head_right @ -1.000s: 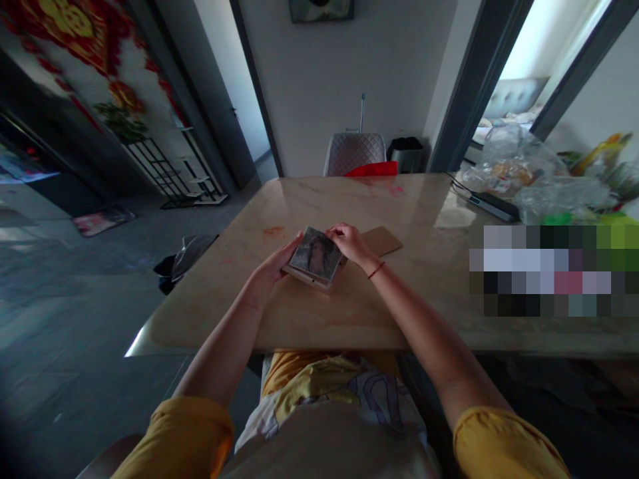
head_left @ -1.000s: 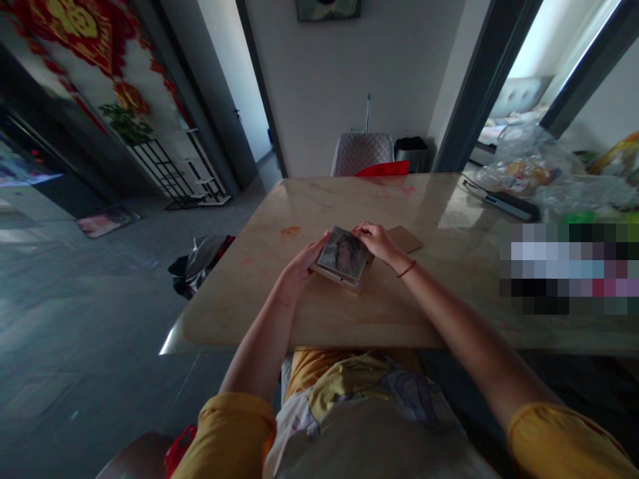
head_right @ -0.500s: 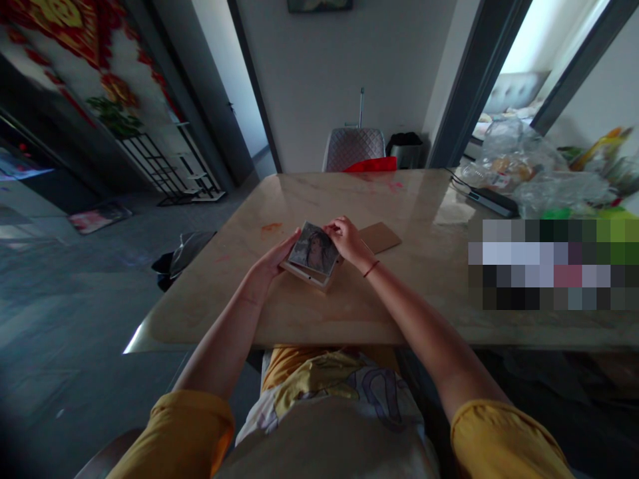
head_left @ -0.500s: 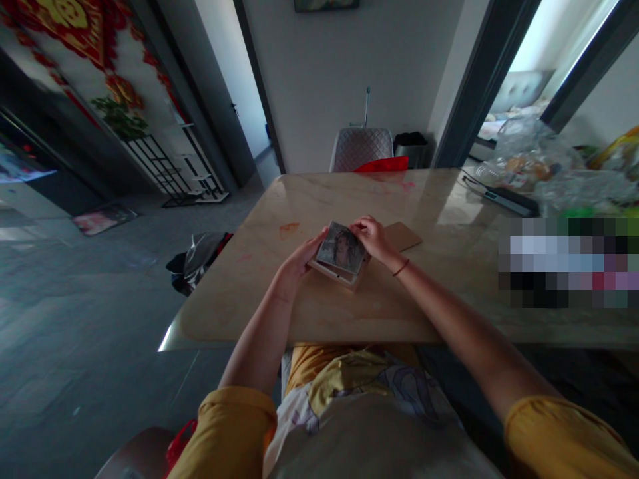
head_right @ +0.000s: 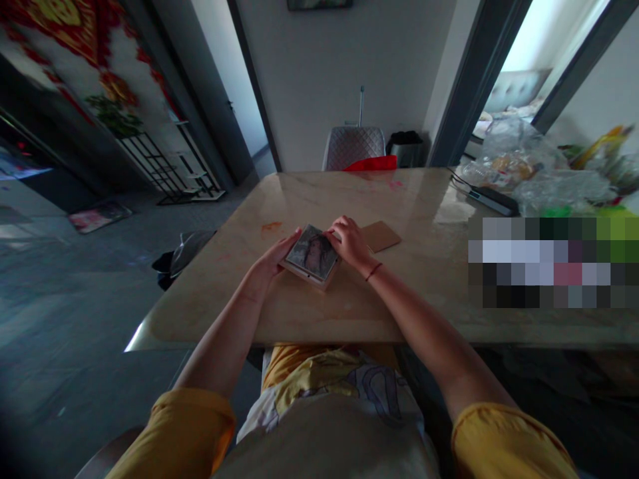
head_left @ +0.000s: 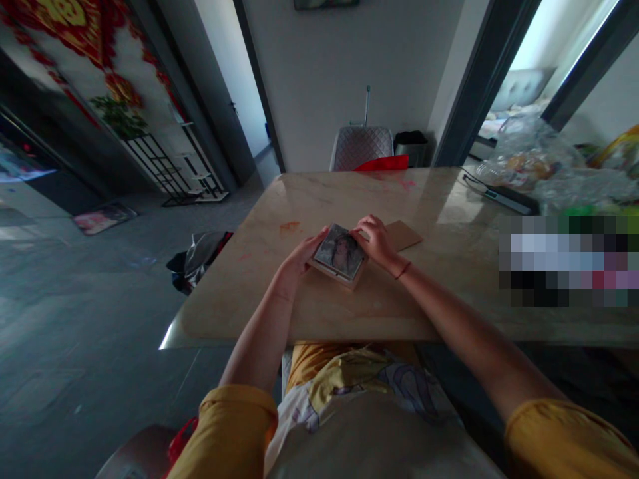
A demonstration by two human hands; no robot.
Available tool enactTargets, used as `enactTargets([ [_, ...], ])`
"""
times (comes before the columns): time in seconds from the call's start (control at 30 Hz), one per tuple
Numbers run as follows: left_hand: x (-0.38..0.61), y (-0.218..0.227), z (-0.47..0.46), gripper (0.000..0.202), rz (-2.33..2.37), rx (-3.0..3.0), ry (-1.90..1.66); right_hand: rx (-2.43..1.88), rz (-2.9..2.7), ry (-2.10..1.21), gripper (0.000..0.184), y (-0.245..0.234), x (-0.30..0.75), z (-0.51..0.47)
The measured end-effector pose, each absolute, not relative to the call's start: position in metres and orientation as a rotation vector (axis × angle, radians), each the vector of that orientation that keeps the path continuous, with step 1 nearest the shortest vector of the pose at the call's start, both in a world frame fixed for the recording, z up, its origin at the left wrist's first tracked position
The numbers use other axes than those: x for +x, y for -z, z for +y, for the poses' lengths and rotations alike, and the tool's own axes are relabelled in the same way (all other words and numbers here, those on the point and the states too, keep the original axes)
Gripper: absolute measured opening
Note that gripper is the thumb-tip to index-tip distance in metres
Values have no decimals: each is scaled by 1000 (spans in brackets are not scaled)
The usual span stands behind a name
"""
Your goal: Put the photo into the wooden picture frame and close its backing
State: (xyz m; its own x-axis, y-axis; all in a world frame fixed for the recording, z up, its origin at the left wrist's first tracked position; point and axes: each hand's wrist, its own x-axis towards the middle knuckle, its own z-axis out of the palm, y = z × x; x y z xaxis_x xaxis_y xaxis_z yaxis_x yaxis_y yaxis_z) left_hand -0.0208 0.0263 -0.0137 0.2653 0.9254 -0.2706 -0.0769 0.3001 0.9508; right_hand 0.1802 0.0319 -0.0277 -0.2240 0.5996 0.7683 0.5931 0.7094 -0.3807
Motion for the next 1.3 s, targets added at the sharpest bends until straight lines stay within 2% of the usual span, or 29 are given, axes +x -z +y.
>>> enactTargets([
  [0.3, -21, 14, 24, 46, 1049, 1007, -890, -889, -1919, -36, 18, 26, 179, 24],
  [0.57, -20, 14, 22, 37, 1050, 1030, -888, -922, -1924, -218, 19, 16, 182, 15],
  [0.77, -18, 5, 13, 40, 973, 1163, -918, -1022, -1812, -259, 28, 8, 178, 15],
  [0.9, -13, 1, 6, 46, 927, 1218, -948, -924, -1851, -264, 17, -2, 174, 14],
  [1.03, -8, -1, 1, 51, 973, 1249, -998, -764, -2043, -344, 23, -13, 177, 9],
  [1.3, 1, -2, -5, 49, 1044, 1302, -986, -804, -2012, -390, 12, -23, 177, 10],
])
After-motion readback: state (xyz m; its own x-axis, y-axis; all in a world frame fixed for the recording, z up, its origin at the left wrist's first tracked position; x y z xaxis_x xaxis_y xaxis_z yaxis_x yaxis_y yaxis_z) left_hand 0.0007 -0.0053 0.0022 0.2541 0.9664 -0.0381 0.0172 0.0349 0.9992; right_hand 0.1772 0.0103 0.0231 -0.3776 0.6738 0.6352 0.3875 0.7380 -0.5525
